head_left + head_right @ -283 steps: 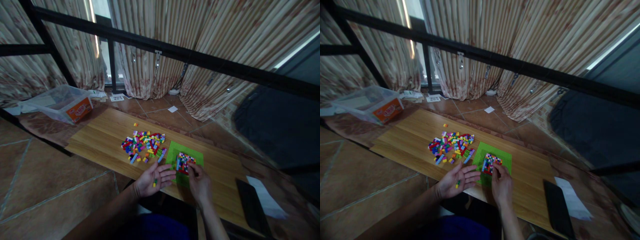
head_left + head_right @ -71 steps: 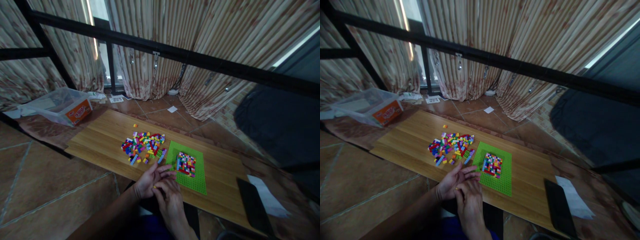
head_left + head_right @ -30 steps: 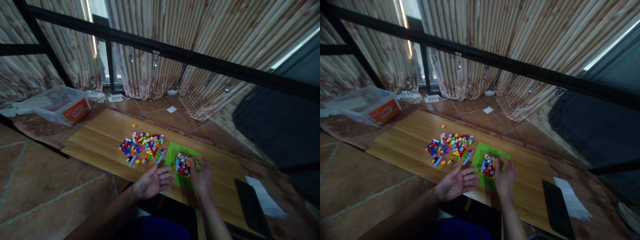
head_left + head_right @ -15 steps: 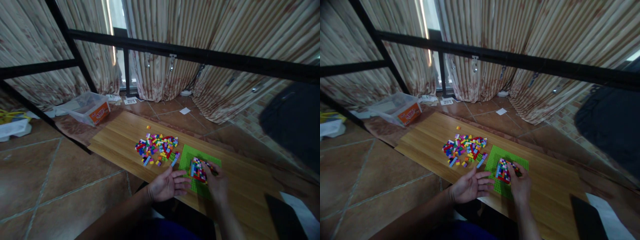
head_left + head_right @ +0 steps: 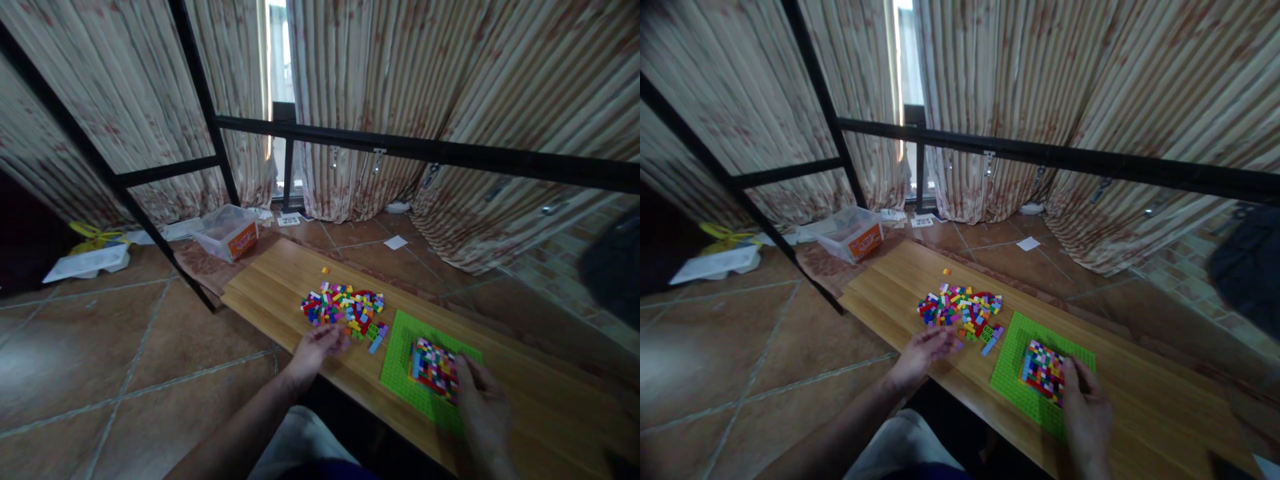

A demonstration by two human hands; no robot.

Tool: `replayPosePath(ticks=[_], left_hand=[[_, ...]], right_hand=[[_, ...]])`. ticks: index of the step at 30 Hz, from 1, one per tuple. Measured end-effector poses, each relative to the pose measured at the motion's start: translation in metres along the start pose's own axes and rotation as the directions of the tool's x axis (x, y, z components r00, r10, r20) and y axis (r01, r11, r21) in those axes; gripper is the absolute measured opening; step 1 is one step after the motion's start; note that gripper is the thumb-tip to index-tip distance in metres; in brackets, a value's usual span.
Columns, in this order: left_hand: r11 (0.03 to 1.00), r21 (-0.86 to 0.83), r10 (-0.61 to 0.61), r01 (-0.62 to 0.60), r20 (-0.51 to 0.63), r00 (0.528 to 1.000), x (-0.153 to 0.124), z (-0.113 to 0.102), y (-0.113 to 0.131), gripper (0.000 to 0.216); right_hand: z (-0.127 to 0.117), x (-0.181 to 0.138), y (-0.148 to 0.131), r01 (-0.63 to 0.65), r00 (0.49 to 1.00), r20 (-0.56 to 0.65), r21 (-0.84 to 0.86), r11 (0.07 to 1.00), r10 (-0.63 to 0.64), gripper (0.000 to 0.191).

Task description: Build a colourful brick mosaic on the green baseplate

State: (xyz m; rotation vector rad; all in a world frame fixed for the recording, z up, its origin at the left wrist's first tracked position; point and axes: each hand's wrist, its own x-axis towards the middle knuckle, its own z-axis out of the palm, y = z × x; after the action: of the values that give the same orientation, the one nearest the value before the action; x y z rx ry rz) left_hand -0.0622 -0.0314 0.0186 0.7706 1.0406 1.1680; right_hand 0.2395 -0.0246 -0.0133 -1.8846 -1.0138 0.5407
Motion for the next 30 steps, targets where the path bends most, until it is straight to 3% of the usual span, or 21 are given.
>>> replayPosePath(ticks=[1,2,5,8,13,17,30], left_hand=[[0.973,0.204,0.135,-0.106,-0.136,0.981,0.006,-0.012,0.006,0.026],[0.951,0.276,0.194,-0.136,-0.195,0.961,0.012,-0.024,0.011,0.024],[0.899,0.4,0.291,-0.176,-0.246,0.925,0.028,-0.046,0.021,0.017],[0.804,0.559,0.369,-0.203,-0.201,0.908,0.037,-0.048,0.022,0.011],[0.359,0.913,0.557,-0.191,-0.046,0.829,0.047,-0.033,0.015,0.012],[0.181,0.978,0.584,-0.103,-0.023,0.812,0.054,-0.029,0.013,0.013],[0.066,0.994,0.54,-0.088,0.039,0.841,0.058,-0.024,0.009,0.011]], right_hand=[[-0.001,-0.002,0.001,0.0,1.0,-0.021,-0.004,1.0,0.0,0.056],[-0.001,-0.003,0.002,0.002,1.0,-0.03,-0.012,1.0,-0.003,0.055],[-0.002,-0.006,0.006,0.025,0.999,-0.024,-0.041,0.999,-0.026,0.053],[0.0,-0.007,0.009,0.047,0.998,-0.042,-0.053,0.998,-0.049,0.053],[0.001,-0.009,0.01,0.056,0.996,-0.059,-0.077,0.995,-0.06,0.052],[0.002,-0.011,0.009,0.067,0.996,-0.057,-0.082,0.994,-0.072,0.053],[0.005,-0.011,0.01,0.054,0.995,-0.085,-0.065,0.996,-0.059,0.05]])
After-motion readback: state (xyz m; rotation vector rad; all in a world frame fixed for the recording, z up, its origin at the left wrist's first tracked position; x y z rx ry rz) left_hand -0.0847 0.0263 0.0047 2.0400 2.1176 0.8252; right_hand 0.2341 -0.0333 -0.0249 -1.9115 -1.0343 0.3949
